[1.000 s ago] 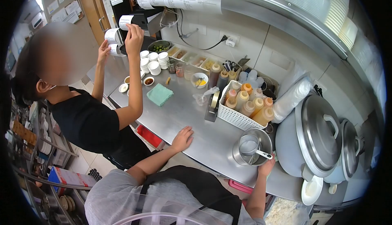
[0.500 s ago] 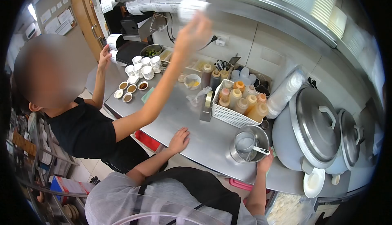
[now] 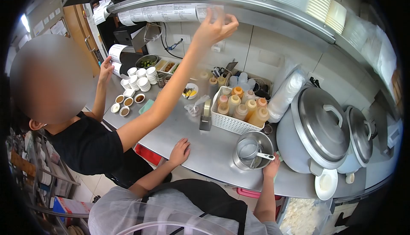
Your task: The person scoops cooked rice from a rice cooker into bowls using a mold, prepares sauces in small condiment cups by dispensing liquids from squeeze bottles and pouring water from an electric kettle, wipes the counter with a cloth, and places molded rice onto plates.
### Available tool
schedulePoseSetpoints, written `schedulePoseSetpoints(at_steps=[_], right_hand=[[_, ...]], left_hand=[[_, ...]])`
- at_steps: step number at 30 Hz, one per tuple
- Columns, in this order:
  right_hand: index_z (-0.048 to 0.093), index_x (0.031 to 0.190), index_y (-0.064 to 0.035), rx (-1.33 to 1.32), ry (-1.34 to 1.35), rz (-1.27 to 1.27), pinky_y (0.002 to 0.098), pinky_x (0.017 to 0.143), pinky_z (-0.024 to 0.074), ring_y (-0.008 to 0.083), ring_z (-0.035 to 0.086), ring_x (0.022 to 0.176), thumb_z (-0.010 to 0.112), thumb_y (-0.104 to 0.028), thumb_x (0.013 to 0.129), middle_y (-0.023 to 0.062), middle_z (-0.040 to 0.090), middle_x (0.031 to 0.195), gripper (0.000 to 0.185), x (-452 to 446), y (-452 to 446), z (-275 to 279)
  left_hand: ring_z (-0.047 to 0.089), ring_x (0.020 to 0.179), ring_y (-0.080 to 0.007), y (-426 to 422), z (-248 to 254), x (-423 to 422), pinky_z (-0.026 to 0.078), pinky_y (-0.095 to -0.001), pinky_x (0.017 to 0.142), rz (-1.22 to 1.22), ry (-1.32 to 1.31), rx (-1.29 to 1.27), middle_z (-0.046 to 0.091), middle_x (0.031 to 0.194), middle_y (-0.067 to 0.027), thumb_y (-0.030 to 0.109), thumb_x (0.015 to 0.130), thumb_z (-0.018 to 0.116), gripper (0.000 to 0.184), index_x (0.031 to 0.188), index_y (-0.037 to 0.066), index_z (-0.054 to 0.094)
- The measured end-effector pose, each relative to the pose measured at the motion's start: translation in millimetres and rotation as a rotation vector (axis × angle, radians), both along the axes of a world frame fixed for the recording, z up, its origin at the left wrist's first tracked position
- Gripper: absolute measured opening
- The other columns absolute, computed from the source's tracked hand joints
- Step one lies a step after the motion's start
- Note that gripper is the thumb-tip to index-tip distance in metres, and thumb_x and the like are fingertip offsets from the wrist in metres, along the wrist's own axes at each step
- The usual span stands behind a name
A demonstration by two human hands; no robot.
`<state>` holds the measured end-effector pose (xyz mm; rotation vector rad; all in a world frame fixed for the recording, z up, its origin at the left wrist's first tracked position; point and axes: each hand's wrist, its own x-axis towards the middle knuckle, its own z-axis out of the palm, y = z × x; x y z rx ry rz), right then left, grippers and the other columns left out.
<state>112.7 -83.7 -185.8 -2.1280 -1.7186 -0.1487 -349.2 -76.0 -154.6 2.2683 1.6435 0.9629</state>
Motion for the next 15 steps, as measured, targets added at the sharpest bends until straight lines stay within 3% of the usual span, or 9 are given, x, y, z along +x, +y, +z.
schedulePoseSetpoints(at_steps=[15], right_hand=[[0.049,0.116,-0.0043,0.010,0.080,-0.008,0.0451,0.101,0.0267,0.0280,0.034,0.122,0.046,-0.022,0.081,0.0079,0.042,0.128,0.039,-5.4,-2.2,10.5]], left_hand=[[0.040,0.114,-0.0329,3.7,-8.4,4.2,0.035,-0.0404,0.093,0.037,-0.055,0.048,0.047,0.117,-0.0169,0.011,0.075,0.056,0.027,0.101,0.003,0.054]])
